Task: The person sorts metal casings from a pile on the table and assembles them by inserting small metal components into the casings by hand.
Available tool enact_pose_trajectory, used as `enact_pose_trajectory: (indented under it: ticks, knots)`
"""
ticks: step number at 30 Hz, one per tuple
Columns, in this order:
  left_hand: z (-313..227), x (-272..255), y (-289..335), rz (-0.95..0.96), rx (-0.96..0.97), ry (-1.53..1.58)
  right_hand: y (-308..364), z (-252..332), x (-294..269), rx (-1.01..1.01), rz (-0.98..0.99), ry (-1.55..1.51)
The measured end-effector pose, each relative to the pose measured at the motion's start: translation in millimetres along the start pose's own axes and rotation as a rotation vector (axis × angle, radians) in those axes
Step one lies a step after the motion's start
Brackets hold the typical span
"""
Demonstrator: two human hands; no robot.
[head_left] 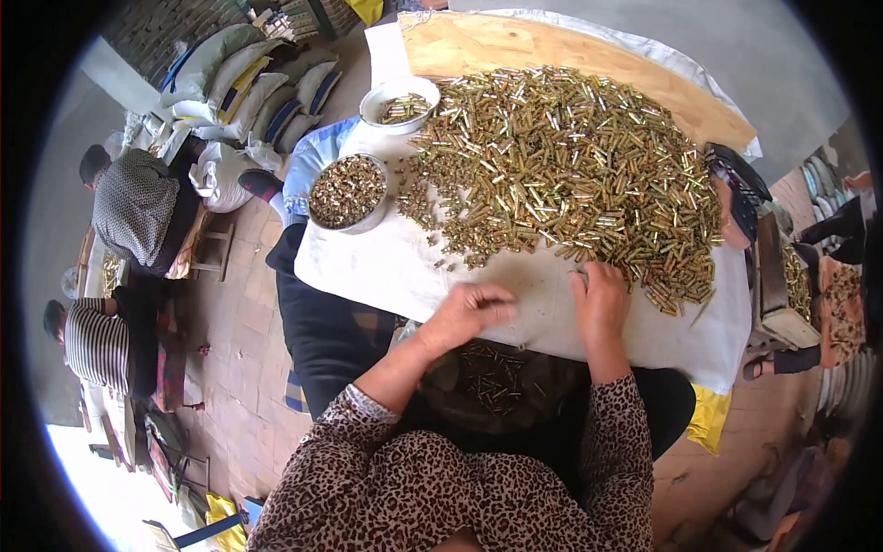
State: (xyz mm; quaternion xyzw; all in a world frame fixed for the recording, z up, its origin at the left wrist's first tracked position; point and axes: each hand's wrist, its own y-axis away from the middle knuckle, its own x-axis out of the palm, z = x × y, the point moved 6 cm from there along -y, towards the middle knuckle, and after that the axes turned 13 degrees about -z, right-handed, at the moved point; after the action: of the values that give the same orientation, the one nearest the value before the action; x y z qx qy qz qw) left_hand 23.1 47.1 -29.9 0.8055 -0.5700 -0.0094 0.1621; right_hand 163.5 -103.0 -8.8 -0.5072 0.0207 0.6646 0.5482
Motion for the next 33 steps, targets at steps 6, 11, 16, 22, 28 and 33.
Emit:
enact_pose_trajectory:
  ticks: [6,11,16,22,28,33]
  knots:
    - [-22,-37,-34,-0.564,0.606,-1.143,-1,-10,17,-0.03,0.029,0.384]
    - [-15,-45,-42,-0.648,0.502,-1.172,-7,-38,8,0.206,0.027,0.323]
    - [-19,-38,-51,-0.596,0.495,-1.292,-7,-49,12,0.183,0.049,0.402]
    - [-17,-34,-46,-0.587,0.595,-1.199,-4,-29,25,0.137,0.107,0.161]
    - [-16,-33,-48,-0.56,0.565,-1.196,8,-28,35,0.756,0.252,-0.82]
    - [-12,-35,-47,-0.532,0.55,-1.183,16,-14,39,0.859,0.381,-1.021]
